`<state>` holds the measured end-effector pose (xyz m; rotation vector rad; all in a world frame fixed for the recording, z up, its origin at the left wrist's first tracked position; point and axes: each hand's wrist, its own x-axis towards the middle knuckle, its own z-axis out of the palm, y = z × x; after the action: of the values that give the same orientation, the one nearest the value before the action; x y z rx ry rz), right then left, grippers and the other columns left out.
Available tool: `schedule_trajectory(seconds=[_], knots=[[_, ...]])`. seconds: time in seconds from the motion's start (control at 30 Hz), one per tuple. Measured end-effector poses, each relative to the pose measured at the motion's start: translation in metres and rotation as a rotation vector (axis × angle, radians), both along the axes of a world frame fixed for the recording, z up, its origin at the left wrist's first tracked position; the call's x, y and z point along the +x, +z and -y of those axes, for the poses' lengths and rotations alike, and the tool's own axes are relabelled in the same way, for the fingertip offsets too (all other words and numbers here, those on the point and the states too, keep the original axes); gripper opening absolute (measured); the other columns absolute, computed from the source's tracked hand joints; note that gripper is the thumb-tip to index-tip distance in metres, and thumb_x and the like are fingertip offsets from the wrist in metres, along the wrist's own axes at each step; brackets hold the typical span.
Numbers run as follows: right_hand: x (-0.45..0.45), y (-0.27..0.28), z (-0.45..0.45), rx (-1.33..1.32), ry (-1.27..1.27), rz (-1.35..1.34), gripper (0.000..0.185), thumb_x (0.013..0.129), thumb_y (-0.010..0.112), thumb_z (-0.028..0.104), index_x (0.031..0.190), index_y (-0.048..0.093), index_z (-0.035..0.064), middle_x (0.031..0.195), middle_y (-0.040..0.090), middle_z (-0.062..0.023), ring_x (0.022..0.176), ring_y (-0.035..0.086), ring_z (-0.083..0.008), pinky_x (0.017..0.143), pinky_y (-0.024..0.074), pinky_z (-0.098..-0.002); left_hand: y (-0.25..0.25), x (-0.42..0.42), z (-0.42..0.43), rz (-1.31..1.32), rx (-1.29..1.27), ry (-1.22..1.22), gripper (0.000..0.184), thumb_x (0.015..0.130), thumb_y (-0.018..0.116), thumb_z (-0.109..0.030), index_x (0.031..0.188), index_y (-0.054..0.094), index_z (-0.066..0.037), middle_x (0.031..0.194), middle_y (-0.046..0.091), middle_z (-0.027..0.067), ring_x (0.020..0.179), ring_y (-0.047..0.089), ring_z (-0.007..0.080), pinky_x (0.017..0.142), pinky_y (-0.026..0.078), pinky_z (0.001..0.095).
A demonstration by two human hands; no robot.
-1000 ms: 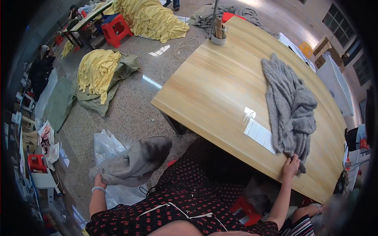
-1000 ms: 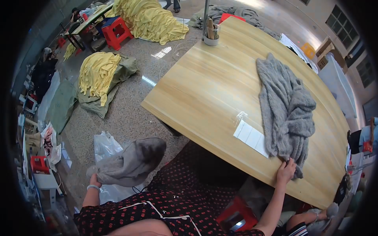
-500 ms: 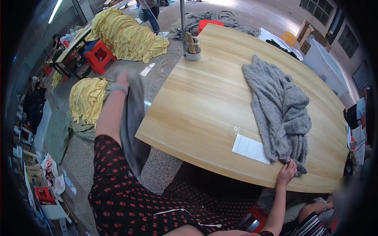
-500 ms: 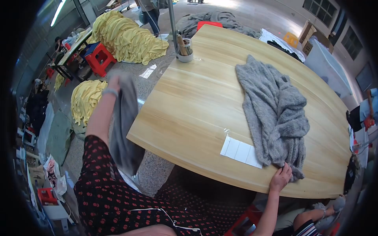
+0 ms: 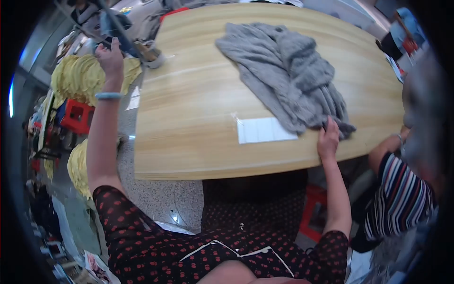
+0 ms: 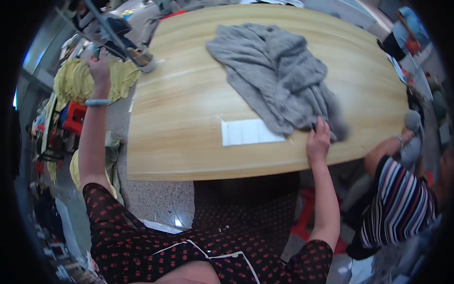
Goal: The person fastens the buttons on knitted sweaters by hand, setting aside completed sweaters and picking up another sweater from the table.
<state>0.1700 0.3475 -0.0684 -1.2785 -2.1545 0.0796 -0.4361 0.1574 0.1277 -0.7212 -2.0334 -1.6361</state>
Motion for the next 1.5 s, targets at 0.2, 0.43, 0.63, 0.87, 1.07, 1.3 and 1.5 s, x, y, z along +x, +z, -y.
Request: schedule_trajectory(seconds=[0.2, 0.43, 0.63, 0.87, 1.07, 1.3, 1.5], knots=[[0.040, 0.000, -0.023, -0.082, 0.157, -0.174, 0.060, 0.073, 0.055, 0.008, 0.129, 0.032, 0.0063, 0.126, 0.038, -0.0195, 0.120, 0.034, -0.0352, 0.100, 0.0292, -0.0419, -0.036, 0.240, 0.002, -0.230, -0.414, -0.689, 0.047, 0.080, 0.061, -0.017, 0.121, 0.040, -0.004, 0.112, 0.048, 0.0101, 0.096, 0.050, 0.0220, 0.073, 0.045, 0.0314], [0.035, 0.020, -0.031, -0.098, 0.141, 0.094, 0.069, 0.069, 0.061, 0.013, 0.131, 0.033, 0.0083, 0.127, 0.040, -0.0170, 0.118, 0.038, -0.0326, 0.099, 0.0295, -0.0409, -0.124, 0.392, -0.067, -0.175, -0.688, -0.977, 0.023, 0.077, 0.062, -0.021, 0.088, 0.056, -0.003, 0.088, 0.053, 0.0154, 0.078, 0.055, 0.0334, 0.070, 0.045, 0.0408], [0.071, 0.007, -0.075, -0.164, -0.096, -0.185, 0.064, 0.067, 0.054, 0.011, 0.128, 0.037, 0.0073, 0.126, 0.040, -0.0187, 0.116, 0.038, -0.0355, 0.097, 0.0323, -0.0418, -0.152, 0.443, -0.126, -0.291, -0.674, -0.934, 0.026, 0.074, 0.065, -0.020, 0.092, 0.055, -0.004, 0.096, 0.051, 0.0152, 0.085, 0.053, 0.0323, 0.075, 0.045, 0.0384], [0.097, 0.008, -0.068, -0.357, 0.009, -0.270, 0.039, 0.069, 0.061, 0.016, 0.106, 0.056, 0.0077, 0.093, 0.062, -0.0149, 0.086, 0.058, -0.0292, 0.078, 0.0451, -0.0353, -0.173, 0.445, -0.170, -0.517, -0.754, -0.817, 0.030, 0.071, 0.064, -0.021, 0.095, 0.055, -0.005, 0.098, 0.049, 0.0157, 0.092, 0.049, 0.0331, 0.080, 0.043, 0.0398], [0.102, 0.042, -0.024, -0.735, 0.064, -0.315, 0.013, 0.075, 0.062, 0.012, 0.085, 0.058, 0.0039, 0.065, 0.056, -0.0015, 0.058, 0.053, -0.0139, 0.058, 0.0431, -0.0269, -0.157, 0.412, -0.180, -0.288, -0.439, -0.762, 0.017, 0.076, 0.055, -0.011, 0.091, 0.058, -0.003, 0.090, 0.052, 0.0179, 0.086, 0.052, 0.0347, 0.076, 0.043, 0.0414], [0.055, 0.073, 0.069, -0.524, 0.506, -0.284, 0.007, 0.074, 0.059, 0.004, 0.081, 0.058, 0.0021, 0.072, 0.056, -0.0050, 0.067, 0.055, -0.0180, 0.061, 0.0425, -0.0286, -0.130, 0.438, -0.120, -0.414, -0.432, -1.177, 0.032, 0.076, 0.064, -0.028, 0.096, 0.057, -0.004, 0.101, 0.051, 0.0175, 0.090, 0.052, 0.0322, 0.076, 0.043, 0.0367], [0.082, 0.037, 0.097, -0.392, 0.180, -0.322, 0.030, 0.078, 0.061, 0.016, 0.102, 0.051, 0.0001, 0.093, 0.056, -0.0128, 0.080, 0.058, -0.0225, 0.073, 0.0463, -0.0303, -0.165, 0.459, -0.097, -0.674, -0.930, -1.340, 0.038, 0.072, 0.064, -0.034, 0.095, 0.056, -0.004, 0.098, 0.048, 0.0153, 0.095, 0.047, 0.0313, 0.081, 0.041, 0.0374]])
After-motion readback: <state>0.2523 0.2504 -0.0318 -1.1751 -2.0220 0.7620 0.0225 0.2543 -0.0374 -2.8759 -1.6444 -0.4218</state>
